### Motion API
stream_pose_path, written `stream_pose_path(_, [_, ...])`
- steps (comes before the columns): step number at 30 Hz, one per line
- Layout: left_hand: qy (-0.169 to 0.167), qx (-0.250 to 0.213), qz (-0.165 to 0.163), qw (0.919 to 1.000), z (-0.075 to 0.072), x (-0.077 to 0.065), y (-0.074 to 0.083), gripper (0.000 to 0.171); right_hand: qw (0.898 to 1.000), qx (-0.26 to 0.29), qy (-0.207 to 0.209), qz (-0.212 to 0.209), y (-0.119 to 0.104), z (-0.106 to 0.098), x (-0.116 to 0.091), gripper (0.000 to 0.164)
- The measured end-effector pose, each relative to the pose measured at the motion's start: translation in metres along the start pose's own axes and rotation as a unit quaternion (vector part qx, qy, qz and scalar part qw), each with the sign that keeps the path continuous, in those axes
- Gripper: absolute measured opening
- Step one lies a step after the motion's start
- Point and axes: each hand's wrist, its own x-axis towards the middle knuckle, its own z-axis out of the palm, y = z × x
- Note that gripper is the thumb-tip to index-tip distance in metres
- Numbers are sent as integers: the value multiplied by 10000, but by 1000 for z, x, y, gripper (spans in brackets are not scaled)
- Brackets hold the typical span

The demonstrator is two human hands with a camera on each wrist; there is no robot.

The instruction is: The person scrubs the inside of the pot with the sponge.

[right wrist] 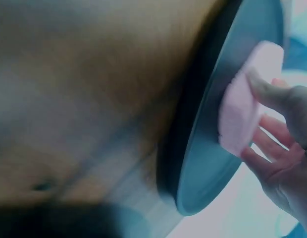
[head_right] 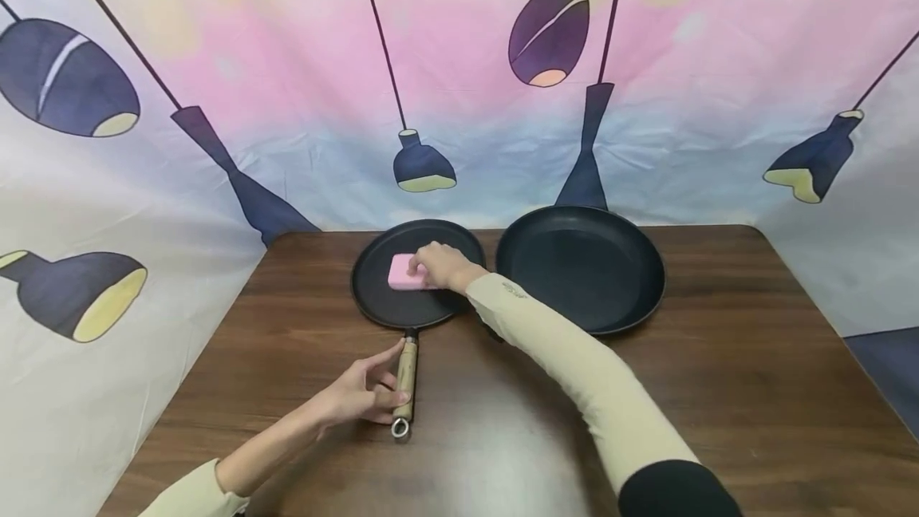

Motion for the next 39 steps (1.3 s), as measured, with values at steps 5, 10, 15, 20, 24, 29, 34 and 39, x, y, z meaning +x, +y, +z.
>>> stream_pose_path(5, [-121, 29, -102, 9999, 9, -11, -8, 94, 9953, -325, 341, 849, 17, 12, 26, 34])
stream_pose_path(10, [-72, 24, -116, 9999, 13, -17, -12, 93, 9953, -384, 173, 868, 24, 13, 37, 35])
stream_pose_path(15, [81, -44, -62, 9999, 10, -15, -12, 92, 9977, -336, -282, 521, 19, -4, 30, 34])
stream_pose_path(20, [155, -59, -13, 9999, 5, -10, -9, 91, 9948, -232, -919, 380, 6, -19, 11, 36])
stream_pose_path(24, [201, 45, 3, 9998, 0, -6, -7, 89, 9917, -425, -1215, 49, -5, -24, -8, 35])
stream_pose_path(29, [123, 38, 56, 9999, -3, 1, -3, 90, 9917, -484, -1177, -157, -8, -24, -23, 35])
stream_pose_path(34, [52, 63, 22, 10000, -3, 3, 1, 91, 9947, -288, -986, -73, 3, -23, -18, 34])
stream_pose_path(39, [-55, 108, -10, 9999, 3, 4, 2, 92, 9968, -547, -494, 297, 31, -20, 0, 36])
